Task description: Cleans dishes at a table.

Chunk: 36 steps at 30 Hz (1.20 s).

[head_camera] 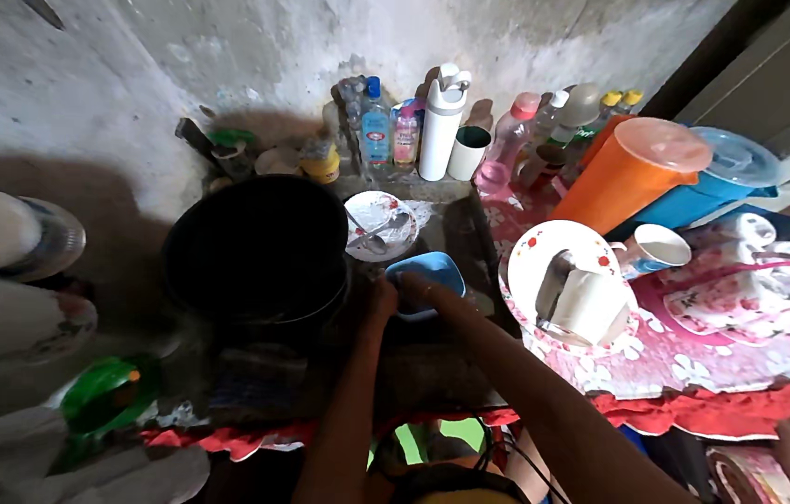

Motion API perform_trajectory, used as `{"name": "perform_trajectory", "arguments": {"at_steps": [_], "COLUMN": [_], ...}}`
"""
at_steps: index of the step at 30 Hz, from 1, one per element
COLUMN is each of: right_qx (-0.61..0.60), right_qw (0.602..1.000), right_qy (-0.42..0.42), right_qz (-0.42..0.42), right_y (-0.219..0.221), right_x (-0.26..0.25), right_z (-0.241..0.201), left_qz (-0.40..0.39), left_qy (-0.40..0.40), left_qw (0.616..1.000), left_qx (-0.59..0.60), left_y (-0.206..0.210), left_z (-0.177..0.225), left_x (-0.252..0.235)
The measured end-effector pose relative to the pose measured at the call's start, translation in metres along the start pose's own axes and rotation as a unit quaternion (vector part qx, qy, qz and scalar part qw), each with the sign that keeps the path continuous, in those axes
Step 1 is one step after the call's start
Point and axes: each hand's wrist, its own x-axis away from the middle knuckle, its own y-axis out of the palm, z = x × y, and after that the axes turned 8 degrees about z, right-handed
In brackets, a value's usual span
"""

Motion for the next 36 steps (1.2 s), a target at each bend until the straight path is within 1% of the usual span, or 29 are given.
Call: {"name": "perform_trajectory", "arguments": {"at_steps": [2, 4, 5, 6, 8, 10, 11, 13, 14, 15, 16, 18, 19, 20, 21, 22, 23, 24, 25, 26, 27, 28, 29, 30, 31, 32, 33, 34, 36], "right_qx": [-0.016, 0.052, 0.098, 0.135, 0.169, 0.124, 0.067, -0.060, -0.091, -0.082, -0.044, 0.090, 0.126, 0.133, 0.125, 0.103, 0.070, 0.028, -0.028, -0.109, -0.203, -0.300, -0.375, -0.403, -0.378, -0.304, -0.205, -0.125, -0.045], "right_qw": [0.997, 0.993, 0.989, 0.985, 0.981, 0.991, 0.997, 0.994, 0.989, 0.986, 0.985, 0.981, 0.979, 0.981, 0.985, 0.991, 0.996, 1.000, 0.999, 0.987, 0.960, 0.921, 0.889, 0.887, 0.911, 0.947, 0.978, 0.991, 0.998], "right_qy": [-0.039, -0.012, 0.020, 0.053, 0.080, 0.038, 0.007, -0.022, -0.026, -0.034, -0.035, -0.029, -0.029, -0.033, -0.037, -0.035, -0.025, -0.007, 0.022, 0.050, 0.072, 0.087, 0.091, 0.080, 0.047, 0.007, -0.022, -0.050, -0.049], "right_qz": [-0.064, -0.109, -0.110, -0.092, -0.042, -0.031, -0.042, -0.089, -0.117, -0.145, -0.164, -0.168, -0.156, -0.137, -0.111, -0.083, -0.048, -0.009, 0.041, 0.108, 0.180, 0.234, 0.248, 0.212, 0.158, 0.099, 0.045, 0.016, 0.013], "right_y": [-0.003, -0.015, -0.019, -0.020, -0.017, -0.012, -0.009, -0.007, -0.008, -0.010, -0.013, -0.016, -0.014, -0.011, -0.012, -0.013, -0.016, -0.021, -0.024, -0.024, -0.021, -0.016, -0.013, -0.011, -0.008, -0.005, -0.005, -0.003, 0.000], "right_x": [0.006, 0.018, 0.019, 0.018, 0.016, 0.010, 0.010, 0.018, 0.023, 0.027, 0.033, 0.046, 0.050, 0.051, 0.051, 0.053, 0.055, 0.058, 0.059, 0.057, 0.053, 0.048, 0.046, 0.049, 0.054, 0.059, 0.063, 0.063, 0.065], "right_z": [0.009, 0.014, 0.017, 0.019, 0.017, 0.011, 0.006, 0.000, 0.001, 0.004, 0.002, -0.006, -0.007, -0.007, -0.008, -0.009, -0.011, -0.013, -0.015, -0.014, -0.012, -0.009, -0.006, -0.003, 0.002, 0.003, 0.001, -0.001, -0.007], "left_qz": [0.004, -0.011, -0.015, -0.015, -0.020, -0.018, -0.012, 0.000, -0.001, -0.004, -0.006, -0.005, -0.004, 0.004, 0.025, 0.055, 0.081, 0.102, 0.107, 0.088, 0.055, 0.013, -0.020, -0.043, -0.053, -0.052, -0.048, -0.043, -0.030], "left_qy": [-0.003, 0.002, 0.004, 0.004, 0.005, 0.005, 0.003, 0.001, 0.000, 0.001, 0.009, 0.036, 0.050, 0.063, 0.079, 0.090, 0.091, 0.086, 0.074, 0.065, 0.049, 0.027, 0.008, -0.012, -0.032, -0.046, -0.054, -0.052, -0.037], "left_qw": [1.000, 1.000, 1.000, 1.000, 1.000, 1.000, 1.000, 1.000, 1.000, 1.000, 1.000, 0.999, 0.998, 0.998, 0.996, 0.990, 0.973, 0.943, 0.912, 0.891, 0.877, 0.870, 0.864, 0.856, 0.851, 0.853, 0.858, 0.865, 0.880], "left_qx": [0.005, -0.008, -0.006, -0.004, -0.003, 0.005, 0.006, 0.015, 0.014, 0.002, -0.009, -0.031, -0.034, -0.021, 0.021, 0.095, 0.196, 0.306, 0.388, 0.441, 0.474, 0.492, 0.504, 0.514, 0.521, 0.517, 0.509, 0.497, 0.473], "left_y": [-0.001, -0.006, -0.005, -0.004, -0.003, -0.004, -0.003, 0.000, 0.000, -0.002, -0.005, -0.004, -0.002, -0.002, -0.001, 0.002, 0.007, 0.014, 0.021, 0.028, 0.035, 0.039, 0.042, 0.044, 0.044, 0.043, 0.043, 0.043, 0.044], "left_z": [-0.002, -0.002, -0.002, -0.003, -0.004, -0.002, -0.003, -0.006, -0.005, -0.004, -0.004, -0.005, -0.008, -0.011, -0.016, -0.023, -0.029, -0.033, -0.037, -0.042, -0.044, -0.043, -0.041, -0.038, -0.035, -0.032, -0.032, -0.033, -0.032], "left_x": [0.000, 0.004, 0.004, 0.004, 0.003, 0.002, 0.002, -0.001, -0.002, -0.003, -0.006, -0.014, -0.017, -0.020, -0.022, -0.024, -0.024, -0.021, -0.015, -0.009, -0.002, 0.006, 0.010, 0.011, 0.011, 0.009, 0.007, 0.006, 0.008]}}
